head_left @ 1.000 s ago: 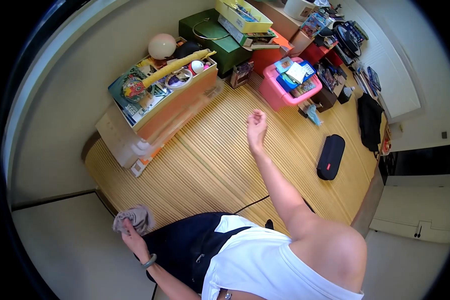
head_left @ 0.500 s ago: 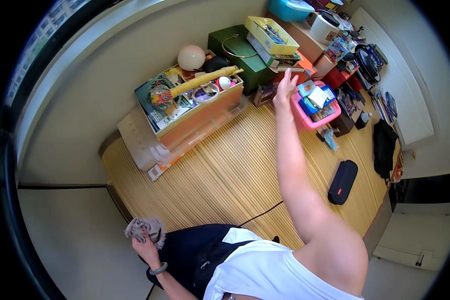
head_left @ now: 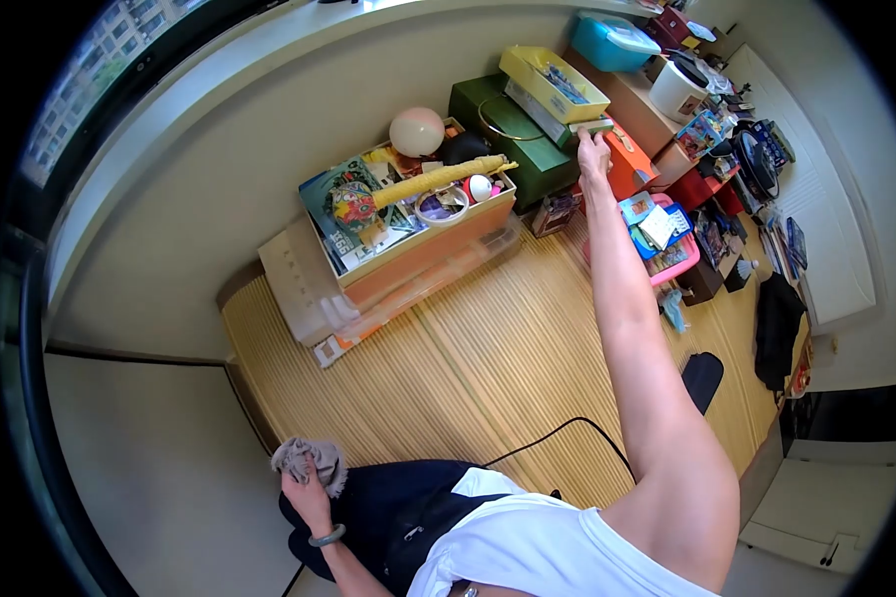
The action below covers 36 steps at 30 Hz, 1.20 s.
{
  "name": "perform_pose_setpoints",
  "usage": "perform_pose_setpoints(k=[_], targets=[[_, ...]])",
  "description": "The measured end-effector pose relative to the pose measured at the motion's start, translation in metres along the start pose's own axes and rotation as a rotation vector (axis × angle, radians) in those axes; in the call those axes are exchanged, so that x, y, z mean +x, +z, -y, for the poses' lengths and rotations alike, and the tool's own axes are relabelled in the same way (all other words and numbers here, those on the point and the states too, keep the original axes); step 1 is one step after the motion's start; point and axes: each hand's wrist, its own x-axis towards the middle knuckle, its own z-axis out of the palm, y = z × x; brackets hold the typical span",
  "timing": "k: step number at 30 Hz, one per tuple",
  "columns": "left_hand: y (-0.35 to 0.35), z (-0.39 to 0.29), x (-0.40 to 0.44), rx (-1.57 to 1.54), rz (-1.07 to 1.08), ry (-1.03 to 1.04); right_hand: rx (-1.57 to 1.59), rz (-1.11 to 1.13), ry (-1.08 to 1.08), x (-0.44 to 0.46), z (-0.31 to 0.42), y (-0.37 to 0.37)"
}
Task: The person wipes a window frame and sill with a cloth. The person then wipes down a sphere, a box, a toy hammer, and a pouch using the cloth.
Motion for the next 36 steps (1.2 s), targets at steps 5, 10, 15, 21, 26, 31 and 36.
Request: perform_pose_setpoints(k=[5, 10, 15, 21, 26, 31, 36], targets=[[0.004, -0.02, -0.002, -0.002, 0.017, 0.013, 0.168, -0.051, -0.218, -0.002, -0.034, 0.002], [0.002, -0.008, -0.005, 0.006, 0.003, -0.001, -0.197, -0.235, -0.38, -0.07, -0.086, 0.0], [-0.003, -0.004, -0.008, 0.018, 0.006, -0.011, -0.519, -0.127, -0.674, -0.096, -0.126, -0.004], [0.001, -0.002, -0.009, -0.019, 0.038, -0.013, -0.446, 0.015, -0.657, -0.105, -0.107, -0.021], [0.003, -0.02, -0.009, 0.023, 0.055, -0.033, -0.847, 0.117, -0.891, -0.082, -0.12, -0.02], [0.008, -0.036, -0.011, 0.002, -0.017, 0.028, -0.814, 0.32, -0.912, -0.102, -0.102, -0.05], [0.022, -0.054, -0.008, 0.042, 0.141, -0.04, -0.479, 0.38, -0.925, -0.187, -0.059, -0.083]])
